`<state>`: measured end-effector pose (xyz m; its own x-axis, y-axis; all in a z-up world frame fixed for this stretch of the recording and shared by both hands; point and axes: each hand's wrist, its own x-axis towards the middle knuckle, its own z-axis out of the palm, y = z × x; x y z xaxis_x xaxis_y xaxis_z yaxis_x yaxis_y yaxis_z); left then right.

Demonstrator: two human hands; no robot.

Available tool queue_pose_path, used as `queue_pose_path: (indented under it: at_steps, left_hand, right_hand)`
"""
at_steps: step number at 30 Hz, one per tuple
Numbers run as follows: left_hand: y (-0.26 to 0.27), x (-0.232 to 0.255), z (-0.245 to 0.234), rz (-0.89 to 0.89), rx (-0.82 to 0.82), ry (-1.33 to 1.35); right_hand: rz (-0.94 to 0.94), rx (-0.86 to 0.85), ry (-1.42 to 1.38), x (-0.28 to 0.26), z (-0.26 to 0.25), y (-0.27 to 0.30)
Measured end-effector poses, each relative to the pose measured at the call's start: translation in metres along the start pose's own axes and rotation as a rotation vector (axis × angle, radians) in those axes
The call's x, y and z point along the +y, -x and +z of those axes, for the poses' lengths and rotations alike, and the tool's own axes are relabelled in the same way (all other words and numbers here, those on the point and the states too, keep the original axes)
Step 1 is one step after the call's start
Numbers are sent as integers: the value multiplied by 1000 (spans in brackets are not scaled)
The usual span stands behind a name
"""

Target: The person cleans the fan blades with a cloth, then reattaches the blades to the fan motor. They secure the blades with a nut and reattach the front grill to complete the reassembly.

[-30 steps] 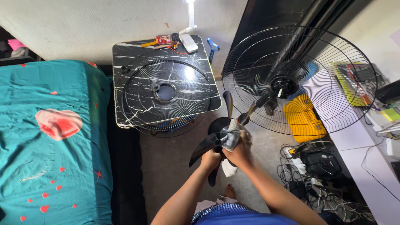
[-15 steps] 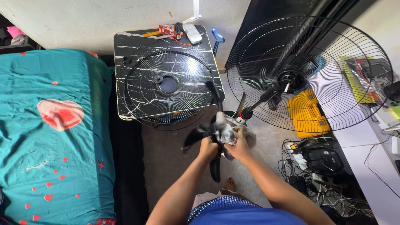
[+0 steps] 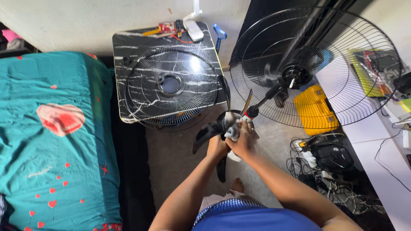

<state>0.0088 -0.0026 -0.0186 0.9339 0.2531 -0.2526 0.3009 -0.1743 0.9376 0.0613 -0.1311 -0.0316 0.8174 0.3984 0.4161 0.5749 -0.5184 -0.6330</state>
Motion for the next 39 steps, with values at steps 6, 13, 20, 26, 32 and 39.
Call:
queue_pose_path:
  at_steps: [6,13,20,26,32,39]
  left_hand:
    - [6,-10,8,82,105,118]
    - [-11,-33,20,-19,-27,-8]
    - [-11,-44,34,184,48,-132]
    - [4,-9,12,256,72,-236]
    - [-8,22,6,22,-6,-274]
    - [-3,25,16,160,0,-325]
  right_hand:
    - [754,-100,-716,9,20,7]
    - [513,85,-365,58,39,35]
    - [705,31,-1028,75,40,43]
    - [1170,-289,-1358,96,24,27]
    - [860,-143,-762,105,23,30]
    - [1071,-261,-1633,114,0,11]
